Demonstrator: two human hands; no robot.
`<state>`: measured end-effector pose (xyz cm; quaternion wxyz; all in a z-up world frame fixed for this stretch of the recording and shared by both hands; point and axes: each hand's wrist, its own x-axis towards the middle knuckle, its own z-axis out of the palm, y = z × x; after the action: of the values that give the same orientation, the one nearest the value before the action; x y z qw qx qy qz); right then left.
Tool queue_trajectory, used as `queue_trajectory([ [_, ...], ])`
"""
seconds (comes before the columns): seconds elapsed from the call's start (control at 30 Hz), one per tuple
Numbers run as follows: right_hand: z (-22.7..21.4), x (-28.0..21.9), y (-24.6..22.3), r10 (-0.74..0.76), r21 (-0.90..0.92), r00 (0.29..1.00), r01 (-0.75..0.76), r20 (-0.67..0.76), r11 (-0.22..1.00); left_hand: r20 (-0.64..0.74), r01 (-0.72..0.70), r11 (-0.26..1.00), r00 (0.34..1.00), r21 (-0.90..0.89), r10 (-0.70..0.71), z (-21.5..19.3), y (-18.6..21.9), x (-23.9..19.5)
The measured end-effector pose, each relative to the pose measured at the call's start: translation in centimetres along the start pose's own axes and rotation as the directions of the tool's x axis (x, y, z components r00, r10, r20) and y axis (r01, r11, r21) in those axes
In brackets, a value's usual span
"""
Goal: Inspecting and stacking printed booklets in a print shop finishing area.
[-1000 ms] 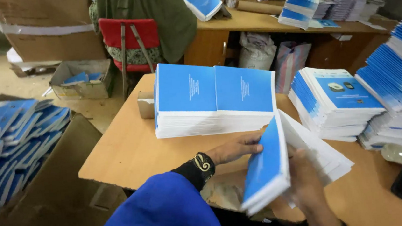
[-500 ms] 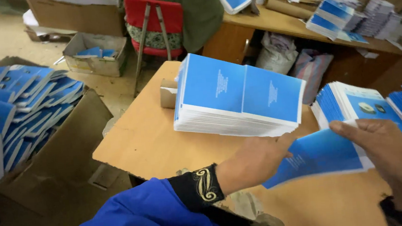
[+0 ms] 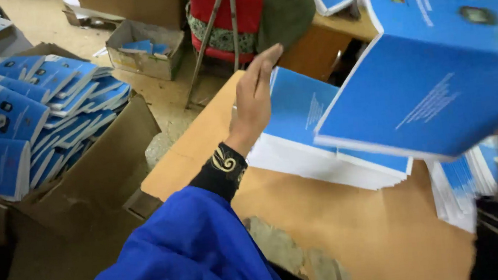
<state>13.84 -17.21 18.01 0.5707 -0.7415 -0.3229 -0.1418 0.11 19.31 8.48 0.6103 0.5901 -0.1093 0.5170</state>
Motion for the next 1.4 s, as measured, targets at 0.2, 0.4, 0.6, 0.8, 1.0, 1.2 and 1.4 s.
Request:
queue_trajectory([
  [0.2,11.2,3.0,7.7,0.505,0.521,0.850,-0.365,-0.153,0.772,-0.006,0.390,0.859,0.911,0.333,-0.412,-1.7,-2.0,-1.0],
  [0.4,12.4,4.3,14.3,0.595,0.281,0.775,-0.535,-0.214,0.797,0.046,0.126,0.939,0.988,0.320,-0.148,-1.9,-4.0,-1.1],
  [0.6,14.1,4.0,11.5,0.567,-0.026,0.795,-0.585,-0.214,0.811,0.022,0.095,0.910,0.993,0.404,-0.113,-1.6,-4.9,-1.4],
  [0.8,15.4,3.7,8.4,0.558,-0.282,0.822,-0.565,-0.114,0.775,0.048,0.096,0.923,0.991,0.374,-0.122,-1.6,-4.5,-1.4],
  [1.0,13.3,3.3,7.1,0.542,-0.936,0.840,-0.193,-0.003,0.293,0.109,0.102,0.887,0.980,0.451,-0.168,-1.7,-6.9,-1.4],
  [1.2,2.6,-1.3,9.2,0.069,-0.881,0.989,-0.147,-0.130,0.450,0.104,0.054,0.918,0.989,0.393,-0.103,-2.1,-4.6,-1.5],
  [1.4,-5.7,-8.0,10.8,0.567,-0.909,0.736,-0.414,-0.370,-0.055,0.149,-0.017,0.915,0.988,0.404,-0.047,-2.1,-4.8,-1.5],
])
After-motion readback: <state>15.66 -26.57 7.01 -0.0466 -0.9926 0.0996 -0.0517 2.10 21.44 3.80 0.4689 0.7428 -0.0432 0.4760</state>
